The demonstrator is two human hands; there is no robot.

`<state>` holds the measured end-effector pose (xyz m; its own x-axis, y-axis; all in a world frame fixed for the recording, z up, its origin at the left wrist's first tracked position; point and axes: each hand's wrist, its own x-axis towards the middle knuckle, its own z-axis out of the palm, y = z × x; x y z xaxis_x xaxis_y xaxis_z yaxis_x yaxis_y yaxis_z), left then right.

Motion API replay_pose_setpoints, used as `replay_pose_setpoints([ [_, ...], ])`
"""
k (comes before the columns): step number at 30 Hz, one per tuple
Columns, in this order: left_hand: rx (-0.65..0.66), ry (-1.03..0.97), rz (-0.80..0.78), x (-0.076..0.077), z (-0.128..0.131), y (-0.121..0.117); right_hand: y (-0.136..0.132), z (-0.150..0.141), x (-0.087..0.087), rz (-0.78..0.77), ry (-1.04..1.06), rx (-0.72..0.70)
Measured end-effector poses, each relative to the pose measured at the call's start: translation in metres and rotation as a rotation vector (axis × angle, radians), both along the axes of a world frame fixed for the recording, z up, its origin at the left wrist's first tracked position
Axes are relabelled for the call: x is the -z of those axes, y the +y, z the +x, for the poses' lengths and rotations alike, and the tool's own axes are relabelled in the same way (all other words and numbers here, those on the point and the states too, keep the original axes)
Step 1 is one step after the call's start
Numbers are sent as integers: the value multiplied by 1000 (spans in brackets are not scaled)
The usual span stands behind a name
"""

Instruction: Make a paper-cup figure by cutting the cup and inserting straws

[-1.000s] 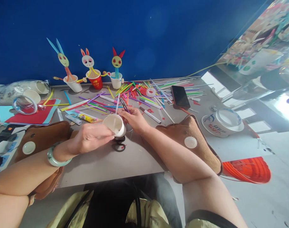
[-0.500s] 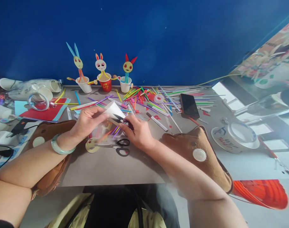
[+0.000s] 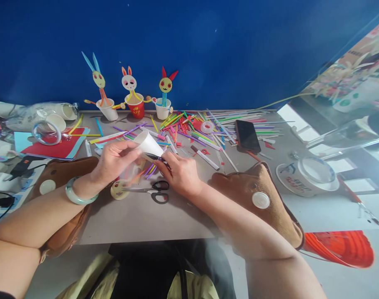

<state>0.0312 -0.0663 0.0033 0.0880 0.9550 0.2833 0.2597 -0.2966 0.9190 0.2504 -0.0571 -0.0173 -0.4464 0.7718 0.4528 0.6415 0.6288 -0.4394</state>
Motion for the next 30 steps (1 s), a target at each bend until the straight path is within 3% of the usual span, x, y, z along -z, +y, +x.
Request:
replay_pose_setpoints([
  [22,-123,197,330,1,3,-8,-4,-5,0,4,100,62],
  [30,-137,260,423,1,5,-10,-3,-4,4,156,10,96],
])
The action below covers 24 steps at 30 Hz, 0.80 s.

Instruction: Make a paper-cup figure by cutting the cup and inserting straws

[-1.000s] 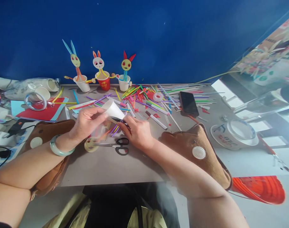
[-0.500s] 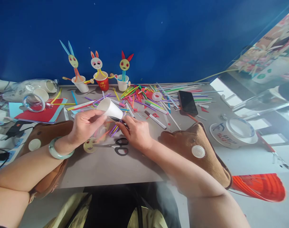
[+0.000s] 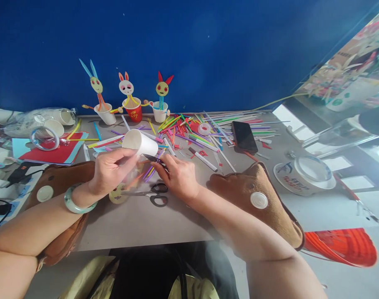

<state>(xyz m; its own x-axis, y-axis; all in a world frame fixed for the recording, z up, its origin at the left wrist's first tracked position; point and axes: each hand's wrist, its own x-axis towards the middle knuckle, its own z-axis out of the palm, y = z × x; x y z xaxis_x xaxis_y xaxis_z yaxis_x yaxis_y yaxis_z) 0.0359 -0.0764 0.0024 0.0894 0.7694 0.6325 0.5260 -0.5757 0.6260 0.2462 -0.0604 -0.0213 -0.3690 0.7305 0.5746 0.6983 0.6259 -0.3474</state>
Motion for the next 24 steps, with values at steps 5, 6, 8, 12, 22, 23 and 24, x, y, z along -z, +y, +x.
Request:
replay_pose_setpoints([
  [5,6,11,60,3,1,1,1,2,-1,185,-124,37],
  [6,5,14,65,3,1,1,1,2,-1,220,-155,51],
  [8,2,27,74,5,0,2,0,2,-3,251,-200,68],
  [12,-4,65,104,7,-1,2,-2,-1,-4,66,-93,53],
  [22,-22,180,203,5,-1,3,-4,-9,-6,-478,335,-78],
  [23,-26,187,211,4,-1,3,-4,-9,-5,-425,298,-61],
  [24,-28,193,218,4,-1,2,-5,-7,-4,-357,249,-40],
])
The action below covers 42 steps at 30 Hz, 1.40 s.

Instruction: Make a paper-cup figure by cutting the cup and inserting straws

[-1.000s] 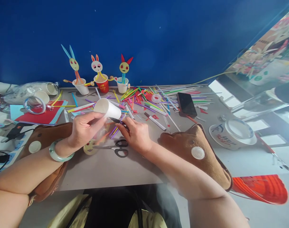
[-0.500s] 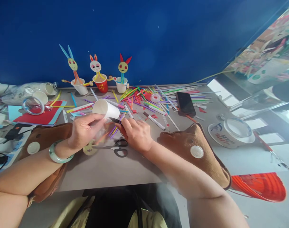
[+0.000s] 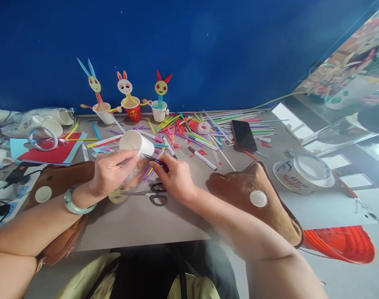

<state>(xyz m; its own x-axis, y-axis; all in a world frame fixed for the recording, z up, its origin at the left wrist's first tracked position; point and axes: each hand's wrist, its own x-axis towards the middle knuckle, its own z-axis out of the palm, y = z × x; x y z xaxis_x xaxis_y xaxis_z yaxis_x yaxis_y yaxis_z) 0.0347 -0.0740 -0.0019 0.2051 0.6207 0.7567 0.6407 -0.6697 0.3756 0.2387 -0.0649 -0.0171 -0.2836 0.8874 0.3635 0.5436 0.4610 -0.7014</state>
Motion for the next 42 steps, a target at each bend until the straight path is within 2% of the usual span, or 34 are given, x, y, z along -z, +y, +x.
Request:
replay_pose_setpoints([
  [4,4,6,15,0,0,-1,-1,5,2,289,-249,74],
  [6,4,7,20,1,1,-1,-1,6,0,329,-298,94],
  [8,7,7,29,3,1,0,-1,4,-2,230,-236,70],
  [11,13,10,30,5,0,0,1,1,-6,-46,-32,-26],
  [13,8,19,27,6,0,1,2,-1,-6,-158,55,-64],
  [15,6,29,37,6,0,1,2,-1,-5,-148,54,-51],
  [20,22,38,81,6,0,0,0,3,0,169,-153,61],
  [22,11,37,107,7,1,-1,0,4,-2,169,-138,58],
  [24,-13,51,139,9,0,-1,2,3,-5,24,-29,-3],
  [28,-44,123,205,9,-2,-2,6,0,-11,-375,213,-198],
  [30,-29,153,233,7,-4,-3,6,0,-12,-438,263,-230],
  [32,7,186,248,5,-6,-4,6,0,-10,-367,263,-189],
  [35,59,227,264,3,-8,-6,4,2,-5,-173,219,-114],
  [38,70,228,268,2,-9,-7,3,2,-1,-49,207,-93],
  [40,62,226,267,1,-9,-7,4,2,0,-59,229,-100],
  [42,57,227,262,0,-7,-7,6,1,0,-148,265,-134],
])
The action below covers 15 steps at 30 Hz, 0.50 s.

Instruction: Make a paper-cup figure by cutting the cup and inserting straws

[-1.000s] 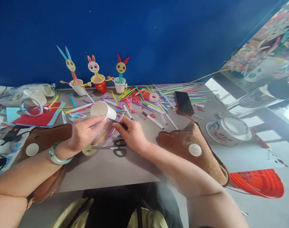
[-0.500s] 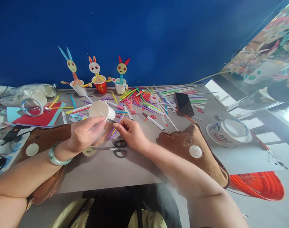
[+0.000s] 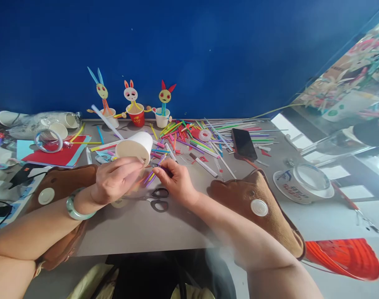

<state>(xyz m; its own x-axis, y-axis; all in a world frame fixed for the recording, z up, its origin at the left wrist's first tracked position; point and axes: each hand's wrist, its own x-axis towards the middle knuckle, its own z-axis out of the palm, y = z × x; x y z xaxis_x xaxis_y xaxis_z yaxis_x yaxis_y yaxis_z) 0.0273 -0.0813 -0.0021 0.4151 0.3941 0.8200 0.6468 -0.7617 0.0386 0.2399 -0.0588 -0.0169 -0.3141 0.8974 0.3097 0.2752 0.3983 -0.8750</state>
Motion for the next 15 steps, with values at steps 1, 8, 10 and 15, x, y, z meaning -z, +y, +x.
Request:
replay_pose_setpoints([
  [1,1,-5,-3,-1,1,0,2,0,-1,-46,15,-21],
  [8,-17,-137,-36,-1,-1,0,16,7,-5,-65,85,-28],
  [10,-17,-240,-73,1,-3,2,18,9,-4,-73,107,-50],
  [15,-155,-387,-53,1,-5,13,21,11,1,-92,157,-68],
])
